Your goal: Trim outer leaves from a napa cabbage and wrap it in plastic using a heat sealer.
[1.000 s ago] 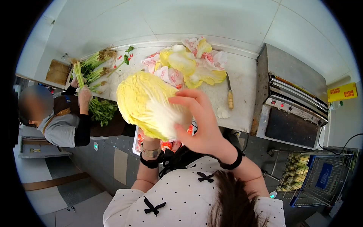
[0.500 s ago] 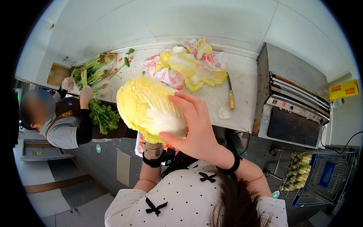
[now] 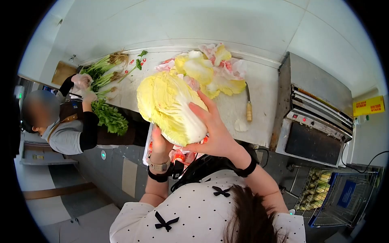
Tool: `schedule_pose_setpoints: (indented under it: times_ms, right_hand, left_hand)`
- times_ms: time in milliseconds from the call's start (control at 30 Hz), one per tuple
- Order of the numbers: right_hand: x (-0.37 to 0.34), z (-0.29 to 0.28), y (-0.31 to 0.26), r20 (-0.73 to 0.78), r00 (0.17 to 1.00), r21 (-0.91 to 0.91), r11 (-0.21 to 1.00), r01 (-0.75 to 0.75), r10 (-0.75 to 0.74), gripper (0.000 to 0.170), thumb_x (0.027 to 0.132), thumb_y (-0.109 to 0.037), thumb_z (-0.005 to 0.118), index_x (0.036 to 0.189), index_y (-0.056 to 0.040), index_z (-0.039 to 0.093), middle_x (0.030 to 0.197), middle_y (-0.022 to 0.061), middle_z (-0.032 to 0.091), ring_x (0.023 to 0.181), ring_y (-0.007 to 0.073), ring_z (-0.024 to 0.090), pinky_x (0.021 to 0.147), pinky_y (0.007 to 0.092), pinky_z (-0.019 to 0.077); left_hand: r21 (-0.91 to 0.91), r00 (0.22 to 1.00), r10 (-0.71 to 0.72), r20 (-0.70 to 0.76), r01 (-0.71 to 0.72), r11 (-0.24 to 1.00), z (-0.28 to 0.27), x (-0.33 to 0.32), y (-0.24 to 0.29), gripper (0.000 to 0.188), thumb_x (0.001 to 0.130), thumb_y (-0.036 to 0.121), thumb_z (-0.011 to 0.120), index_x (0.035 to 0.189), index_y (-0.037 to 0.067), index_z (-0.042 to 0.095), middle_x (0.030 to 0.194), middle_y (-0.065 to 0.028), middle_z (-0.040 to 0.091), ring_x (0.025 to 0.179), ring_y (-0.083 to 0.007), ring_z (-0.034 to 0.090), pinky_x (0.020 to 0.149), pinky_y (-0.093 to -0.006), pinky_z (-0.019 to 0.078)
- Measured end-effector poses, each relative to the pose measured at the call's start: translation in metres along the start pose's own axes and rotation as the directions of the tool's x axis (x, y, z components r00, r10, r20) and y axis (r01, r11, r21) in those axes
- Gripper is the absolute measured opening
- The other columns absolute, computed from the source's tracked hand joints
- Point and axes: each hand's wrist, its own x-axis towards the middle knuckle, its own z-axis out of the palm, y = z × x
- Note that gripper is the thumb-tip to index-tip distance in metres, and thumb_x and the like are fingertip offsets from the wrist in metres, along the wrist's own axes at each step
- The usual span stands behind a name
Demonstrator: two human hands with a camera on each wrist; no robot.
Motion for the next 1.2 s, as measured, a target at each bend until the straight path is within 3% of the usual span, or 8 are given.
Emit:
schedule_pose_setpoints:
  times_ms: [100,233,400,467,633,900,1033,1200]
  right_hand:
    - [0.001,-0.002,0.002,-0.030,0.998,0.017,0.998,0.062,-0.062,0.100,0.051,-0.027,0.084,0.134,-0.0107,0.030,0.139,0.0219,0.019,0.128,0.0380,0.022,0.102,0.0447,0.0258]
    - [-0.003,-0.005,0.005,-0.064,0.977,0.356,0.919,-0.169,0.205,0.103,0.055,-0.027,0.082,0.137,-0.0066,0.023,0.138,0.0167,0.025,0.128,0.0304,0.027,0.103,0.0404,0.0268]
    - [-0.008,-0.006,0.010,0.013,0.826,0.901,0.351,-0.255,0.564,0.102,0.062,-0.027,0.076,0.140,-0.0058,0.013,0.137,0.0120,0.030,0.126,0.0231,0.032,0.103,0.0352,0.0275]
    - [-0.008,-0.009,0.009,0.060,0.846,0.906,0.327,-0.270,0.530,0.091,0.071,-0.040,0.065,0.140,-0.0076,0.014,0.139,0.0098,0.029,0.127,0.0236,0.032,0.103,0.0378,0.0285]
    - [0.003,-0.017,-0.006,0.240,0.840,0.938,0.105,-0.329,0.487,0.074,0.084,-0.061,0.035,0.139,-0.0118,0.022,0.139,0.0073,0.032,0.126,0.0254,0.034,0.102,0.0426,0.0296]
    - [-0.004,-0.023,0.002,0.352,0.794,0.934,-0.127,-0.335,0.495,0.072,0.084,-0.062,0.032,0.138,-0.0159,0.023,0.140,0.0068,0.031,0.126,0.0249,0.034,0.100,0.0474,0.0311]
    - [-0.007,-0.022,0.005,0.393,0.820,0.917,-0.239,-0.318,0.417,0.068,0.085,-0.060,0.032,0.138,-0.0172,0.025,0.139,0.0061,0.032,0.126,0.0247,0.034,0.099,0.0474,0.0320]
    - [-0.005,-0.020,0.004,0.327,0.822,0.942,-0.088,-0.325,0.467,0.069,0.086,-0.059,0.031,0.138,-0.0148,0.026,0.139,0.0062,0.033,0.125,0.0245,0.035,0.099,0.0457,0.0326]
  left_hand:
    - [0.015,1.000,0.010,0.021,-0.010,1.000,0.003,-0.001,0.005,0.080,0.083,0.054,0.048,0.137,0.002,0.020,0.138,-0.0118,0.032,0.125,-0.0236,0.035,0.103,-0.0380,0.0288]
    - [0.085,0.991,-0.135,-0.020,0.137,0.987,0.039,0.000,0.047,0.088,0.083,0.065,0.030,0.139,0.000,0.010,0.142,-0.0141,0.022,0.129,-0.0250,0.028,0.104,-0.0395,0.0253]
    - [0.321,0.976,-0.175,0.131,0.125,0.939,0.037,-0.004,0.069,0.085,0.085,0.066,0.017,0.139,0.000,0.011,0.139,-0.0172,0.027,0.124,-0.0268,0.035,0.097,-0.0392,0.0324]
    - [0.430,0.980,-0.182,0.084,0.129,0.894,0.031,-0.002,0.068,0.081,0.087,0.063,0.018,0.138,-0.001,0.016,0.136,-0.0169,0.034,0.118,-0.0264,0.042,0.095,-0.0389,0.0354]
    - [0.389,0.999,0.007,-0.033,0.007,0.921,0.035,-0.004,0.066,0.040,0.083,-0.007,0.047,0.123,-0.003,0.042,0.119,-0.0139,0.050,0.097,-0.0188,0.058,0.086,-0.0283,0.0424]
    - [0.492,0.986,0.163,0.024,-0.153,0.857,0.038,-0.006,0.069,0.030,0.074,-0.012,0.054,0.102,-0.005,0.057,0.102,-0.0121,0.056,0.085,-0.0172,0.058,0.076,-0.0267,0.0453]
    - [0.663,0.901,0.420,0.109,-0.380,0.645,0.043,-0.005,0.068,0.028,0.068,-0.007,0.061,0.095,-0.002,0.061,0.101,-0.0133,0.055,0.084,-0.0185,0.053,0.074,-0.0269,0.0432]
    - [0.837,0.783,0.505,0.363,-0.513,0.193,0.057,0.007,0.080,0.032,0.064,0.007,0.067,0.096,0.007,0.065,0.110,-0.0121,0.056,0.098,-0.0282,0.052,0.092,-0.0407,0.0344]
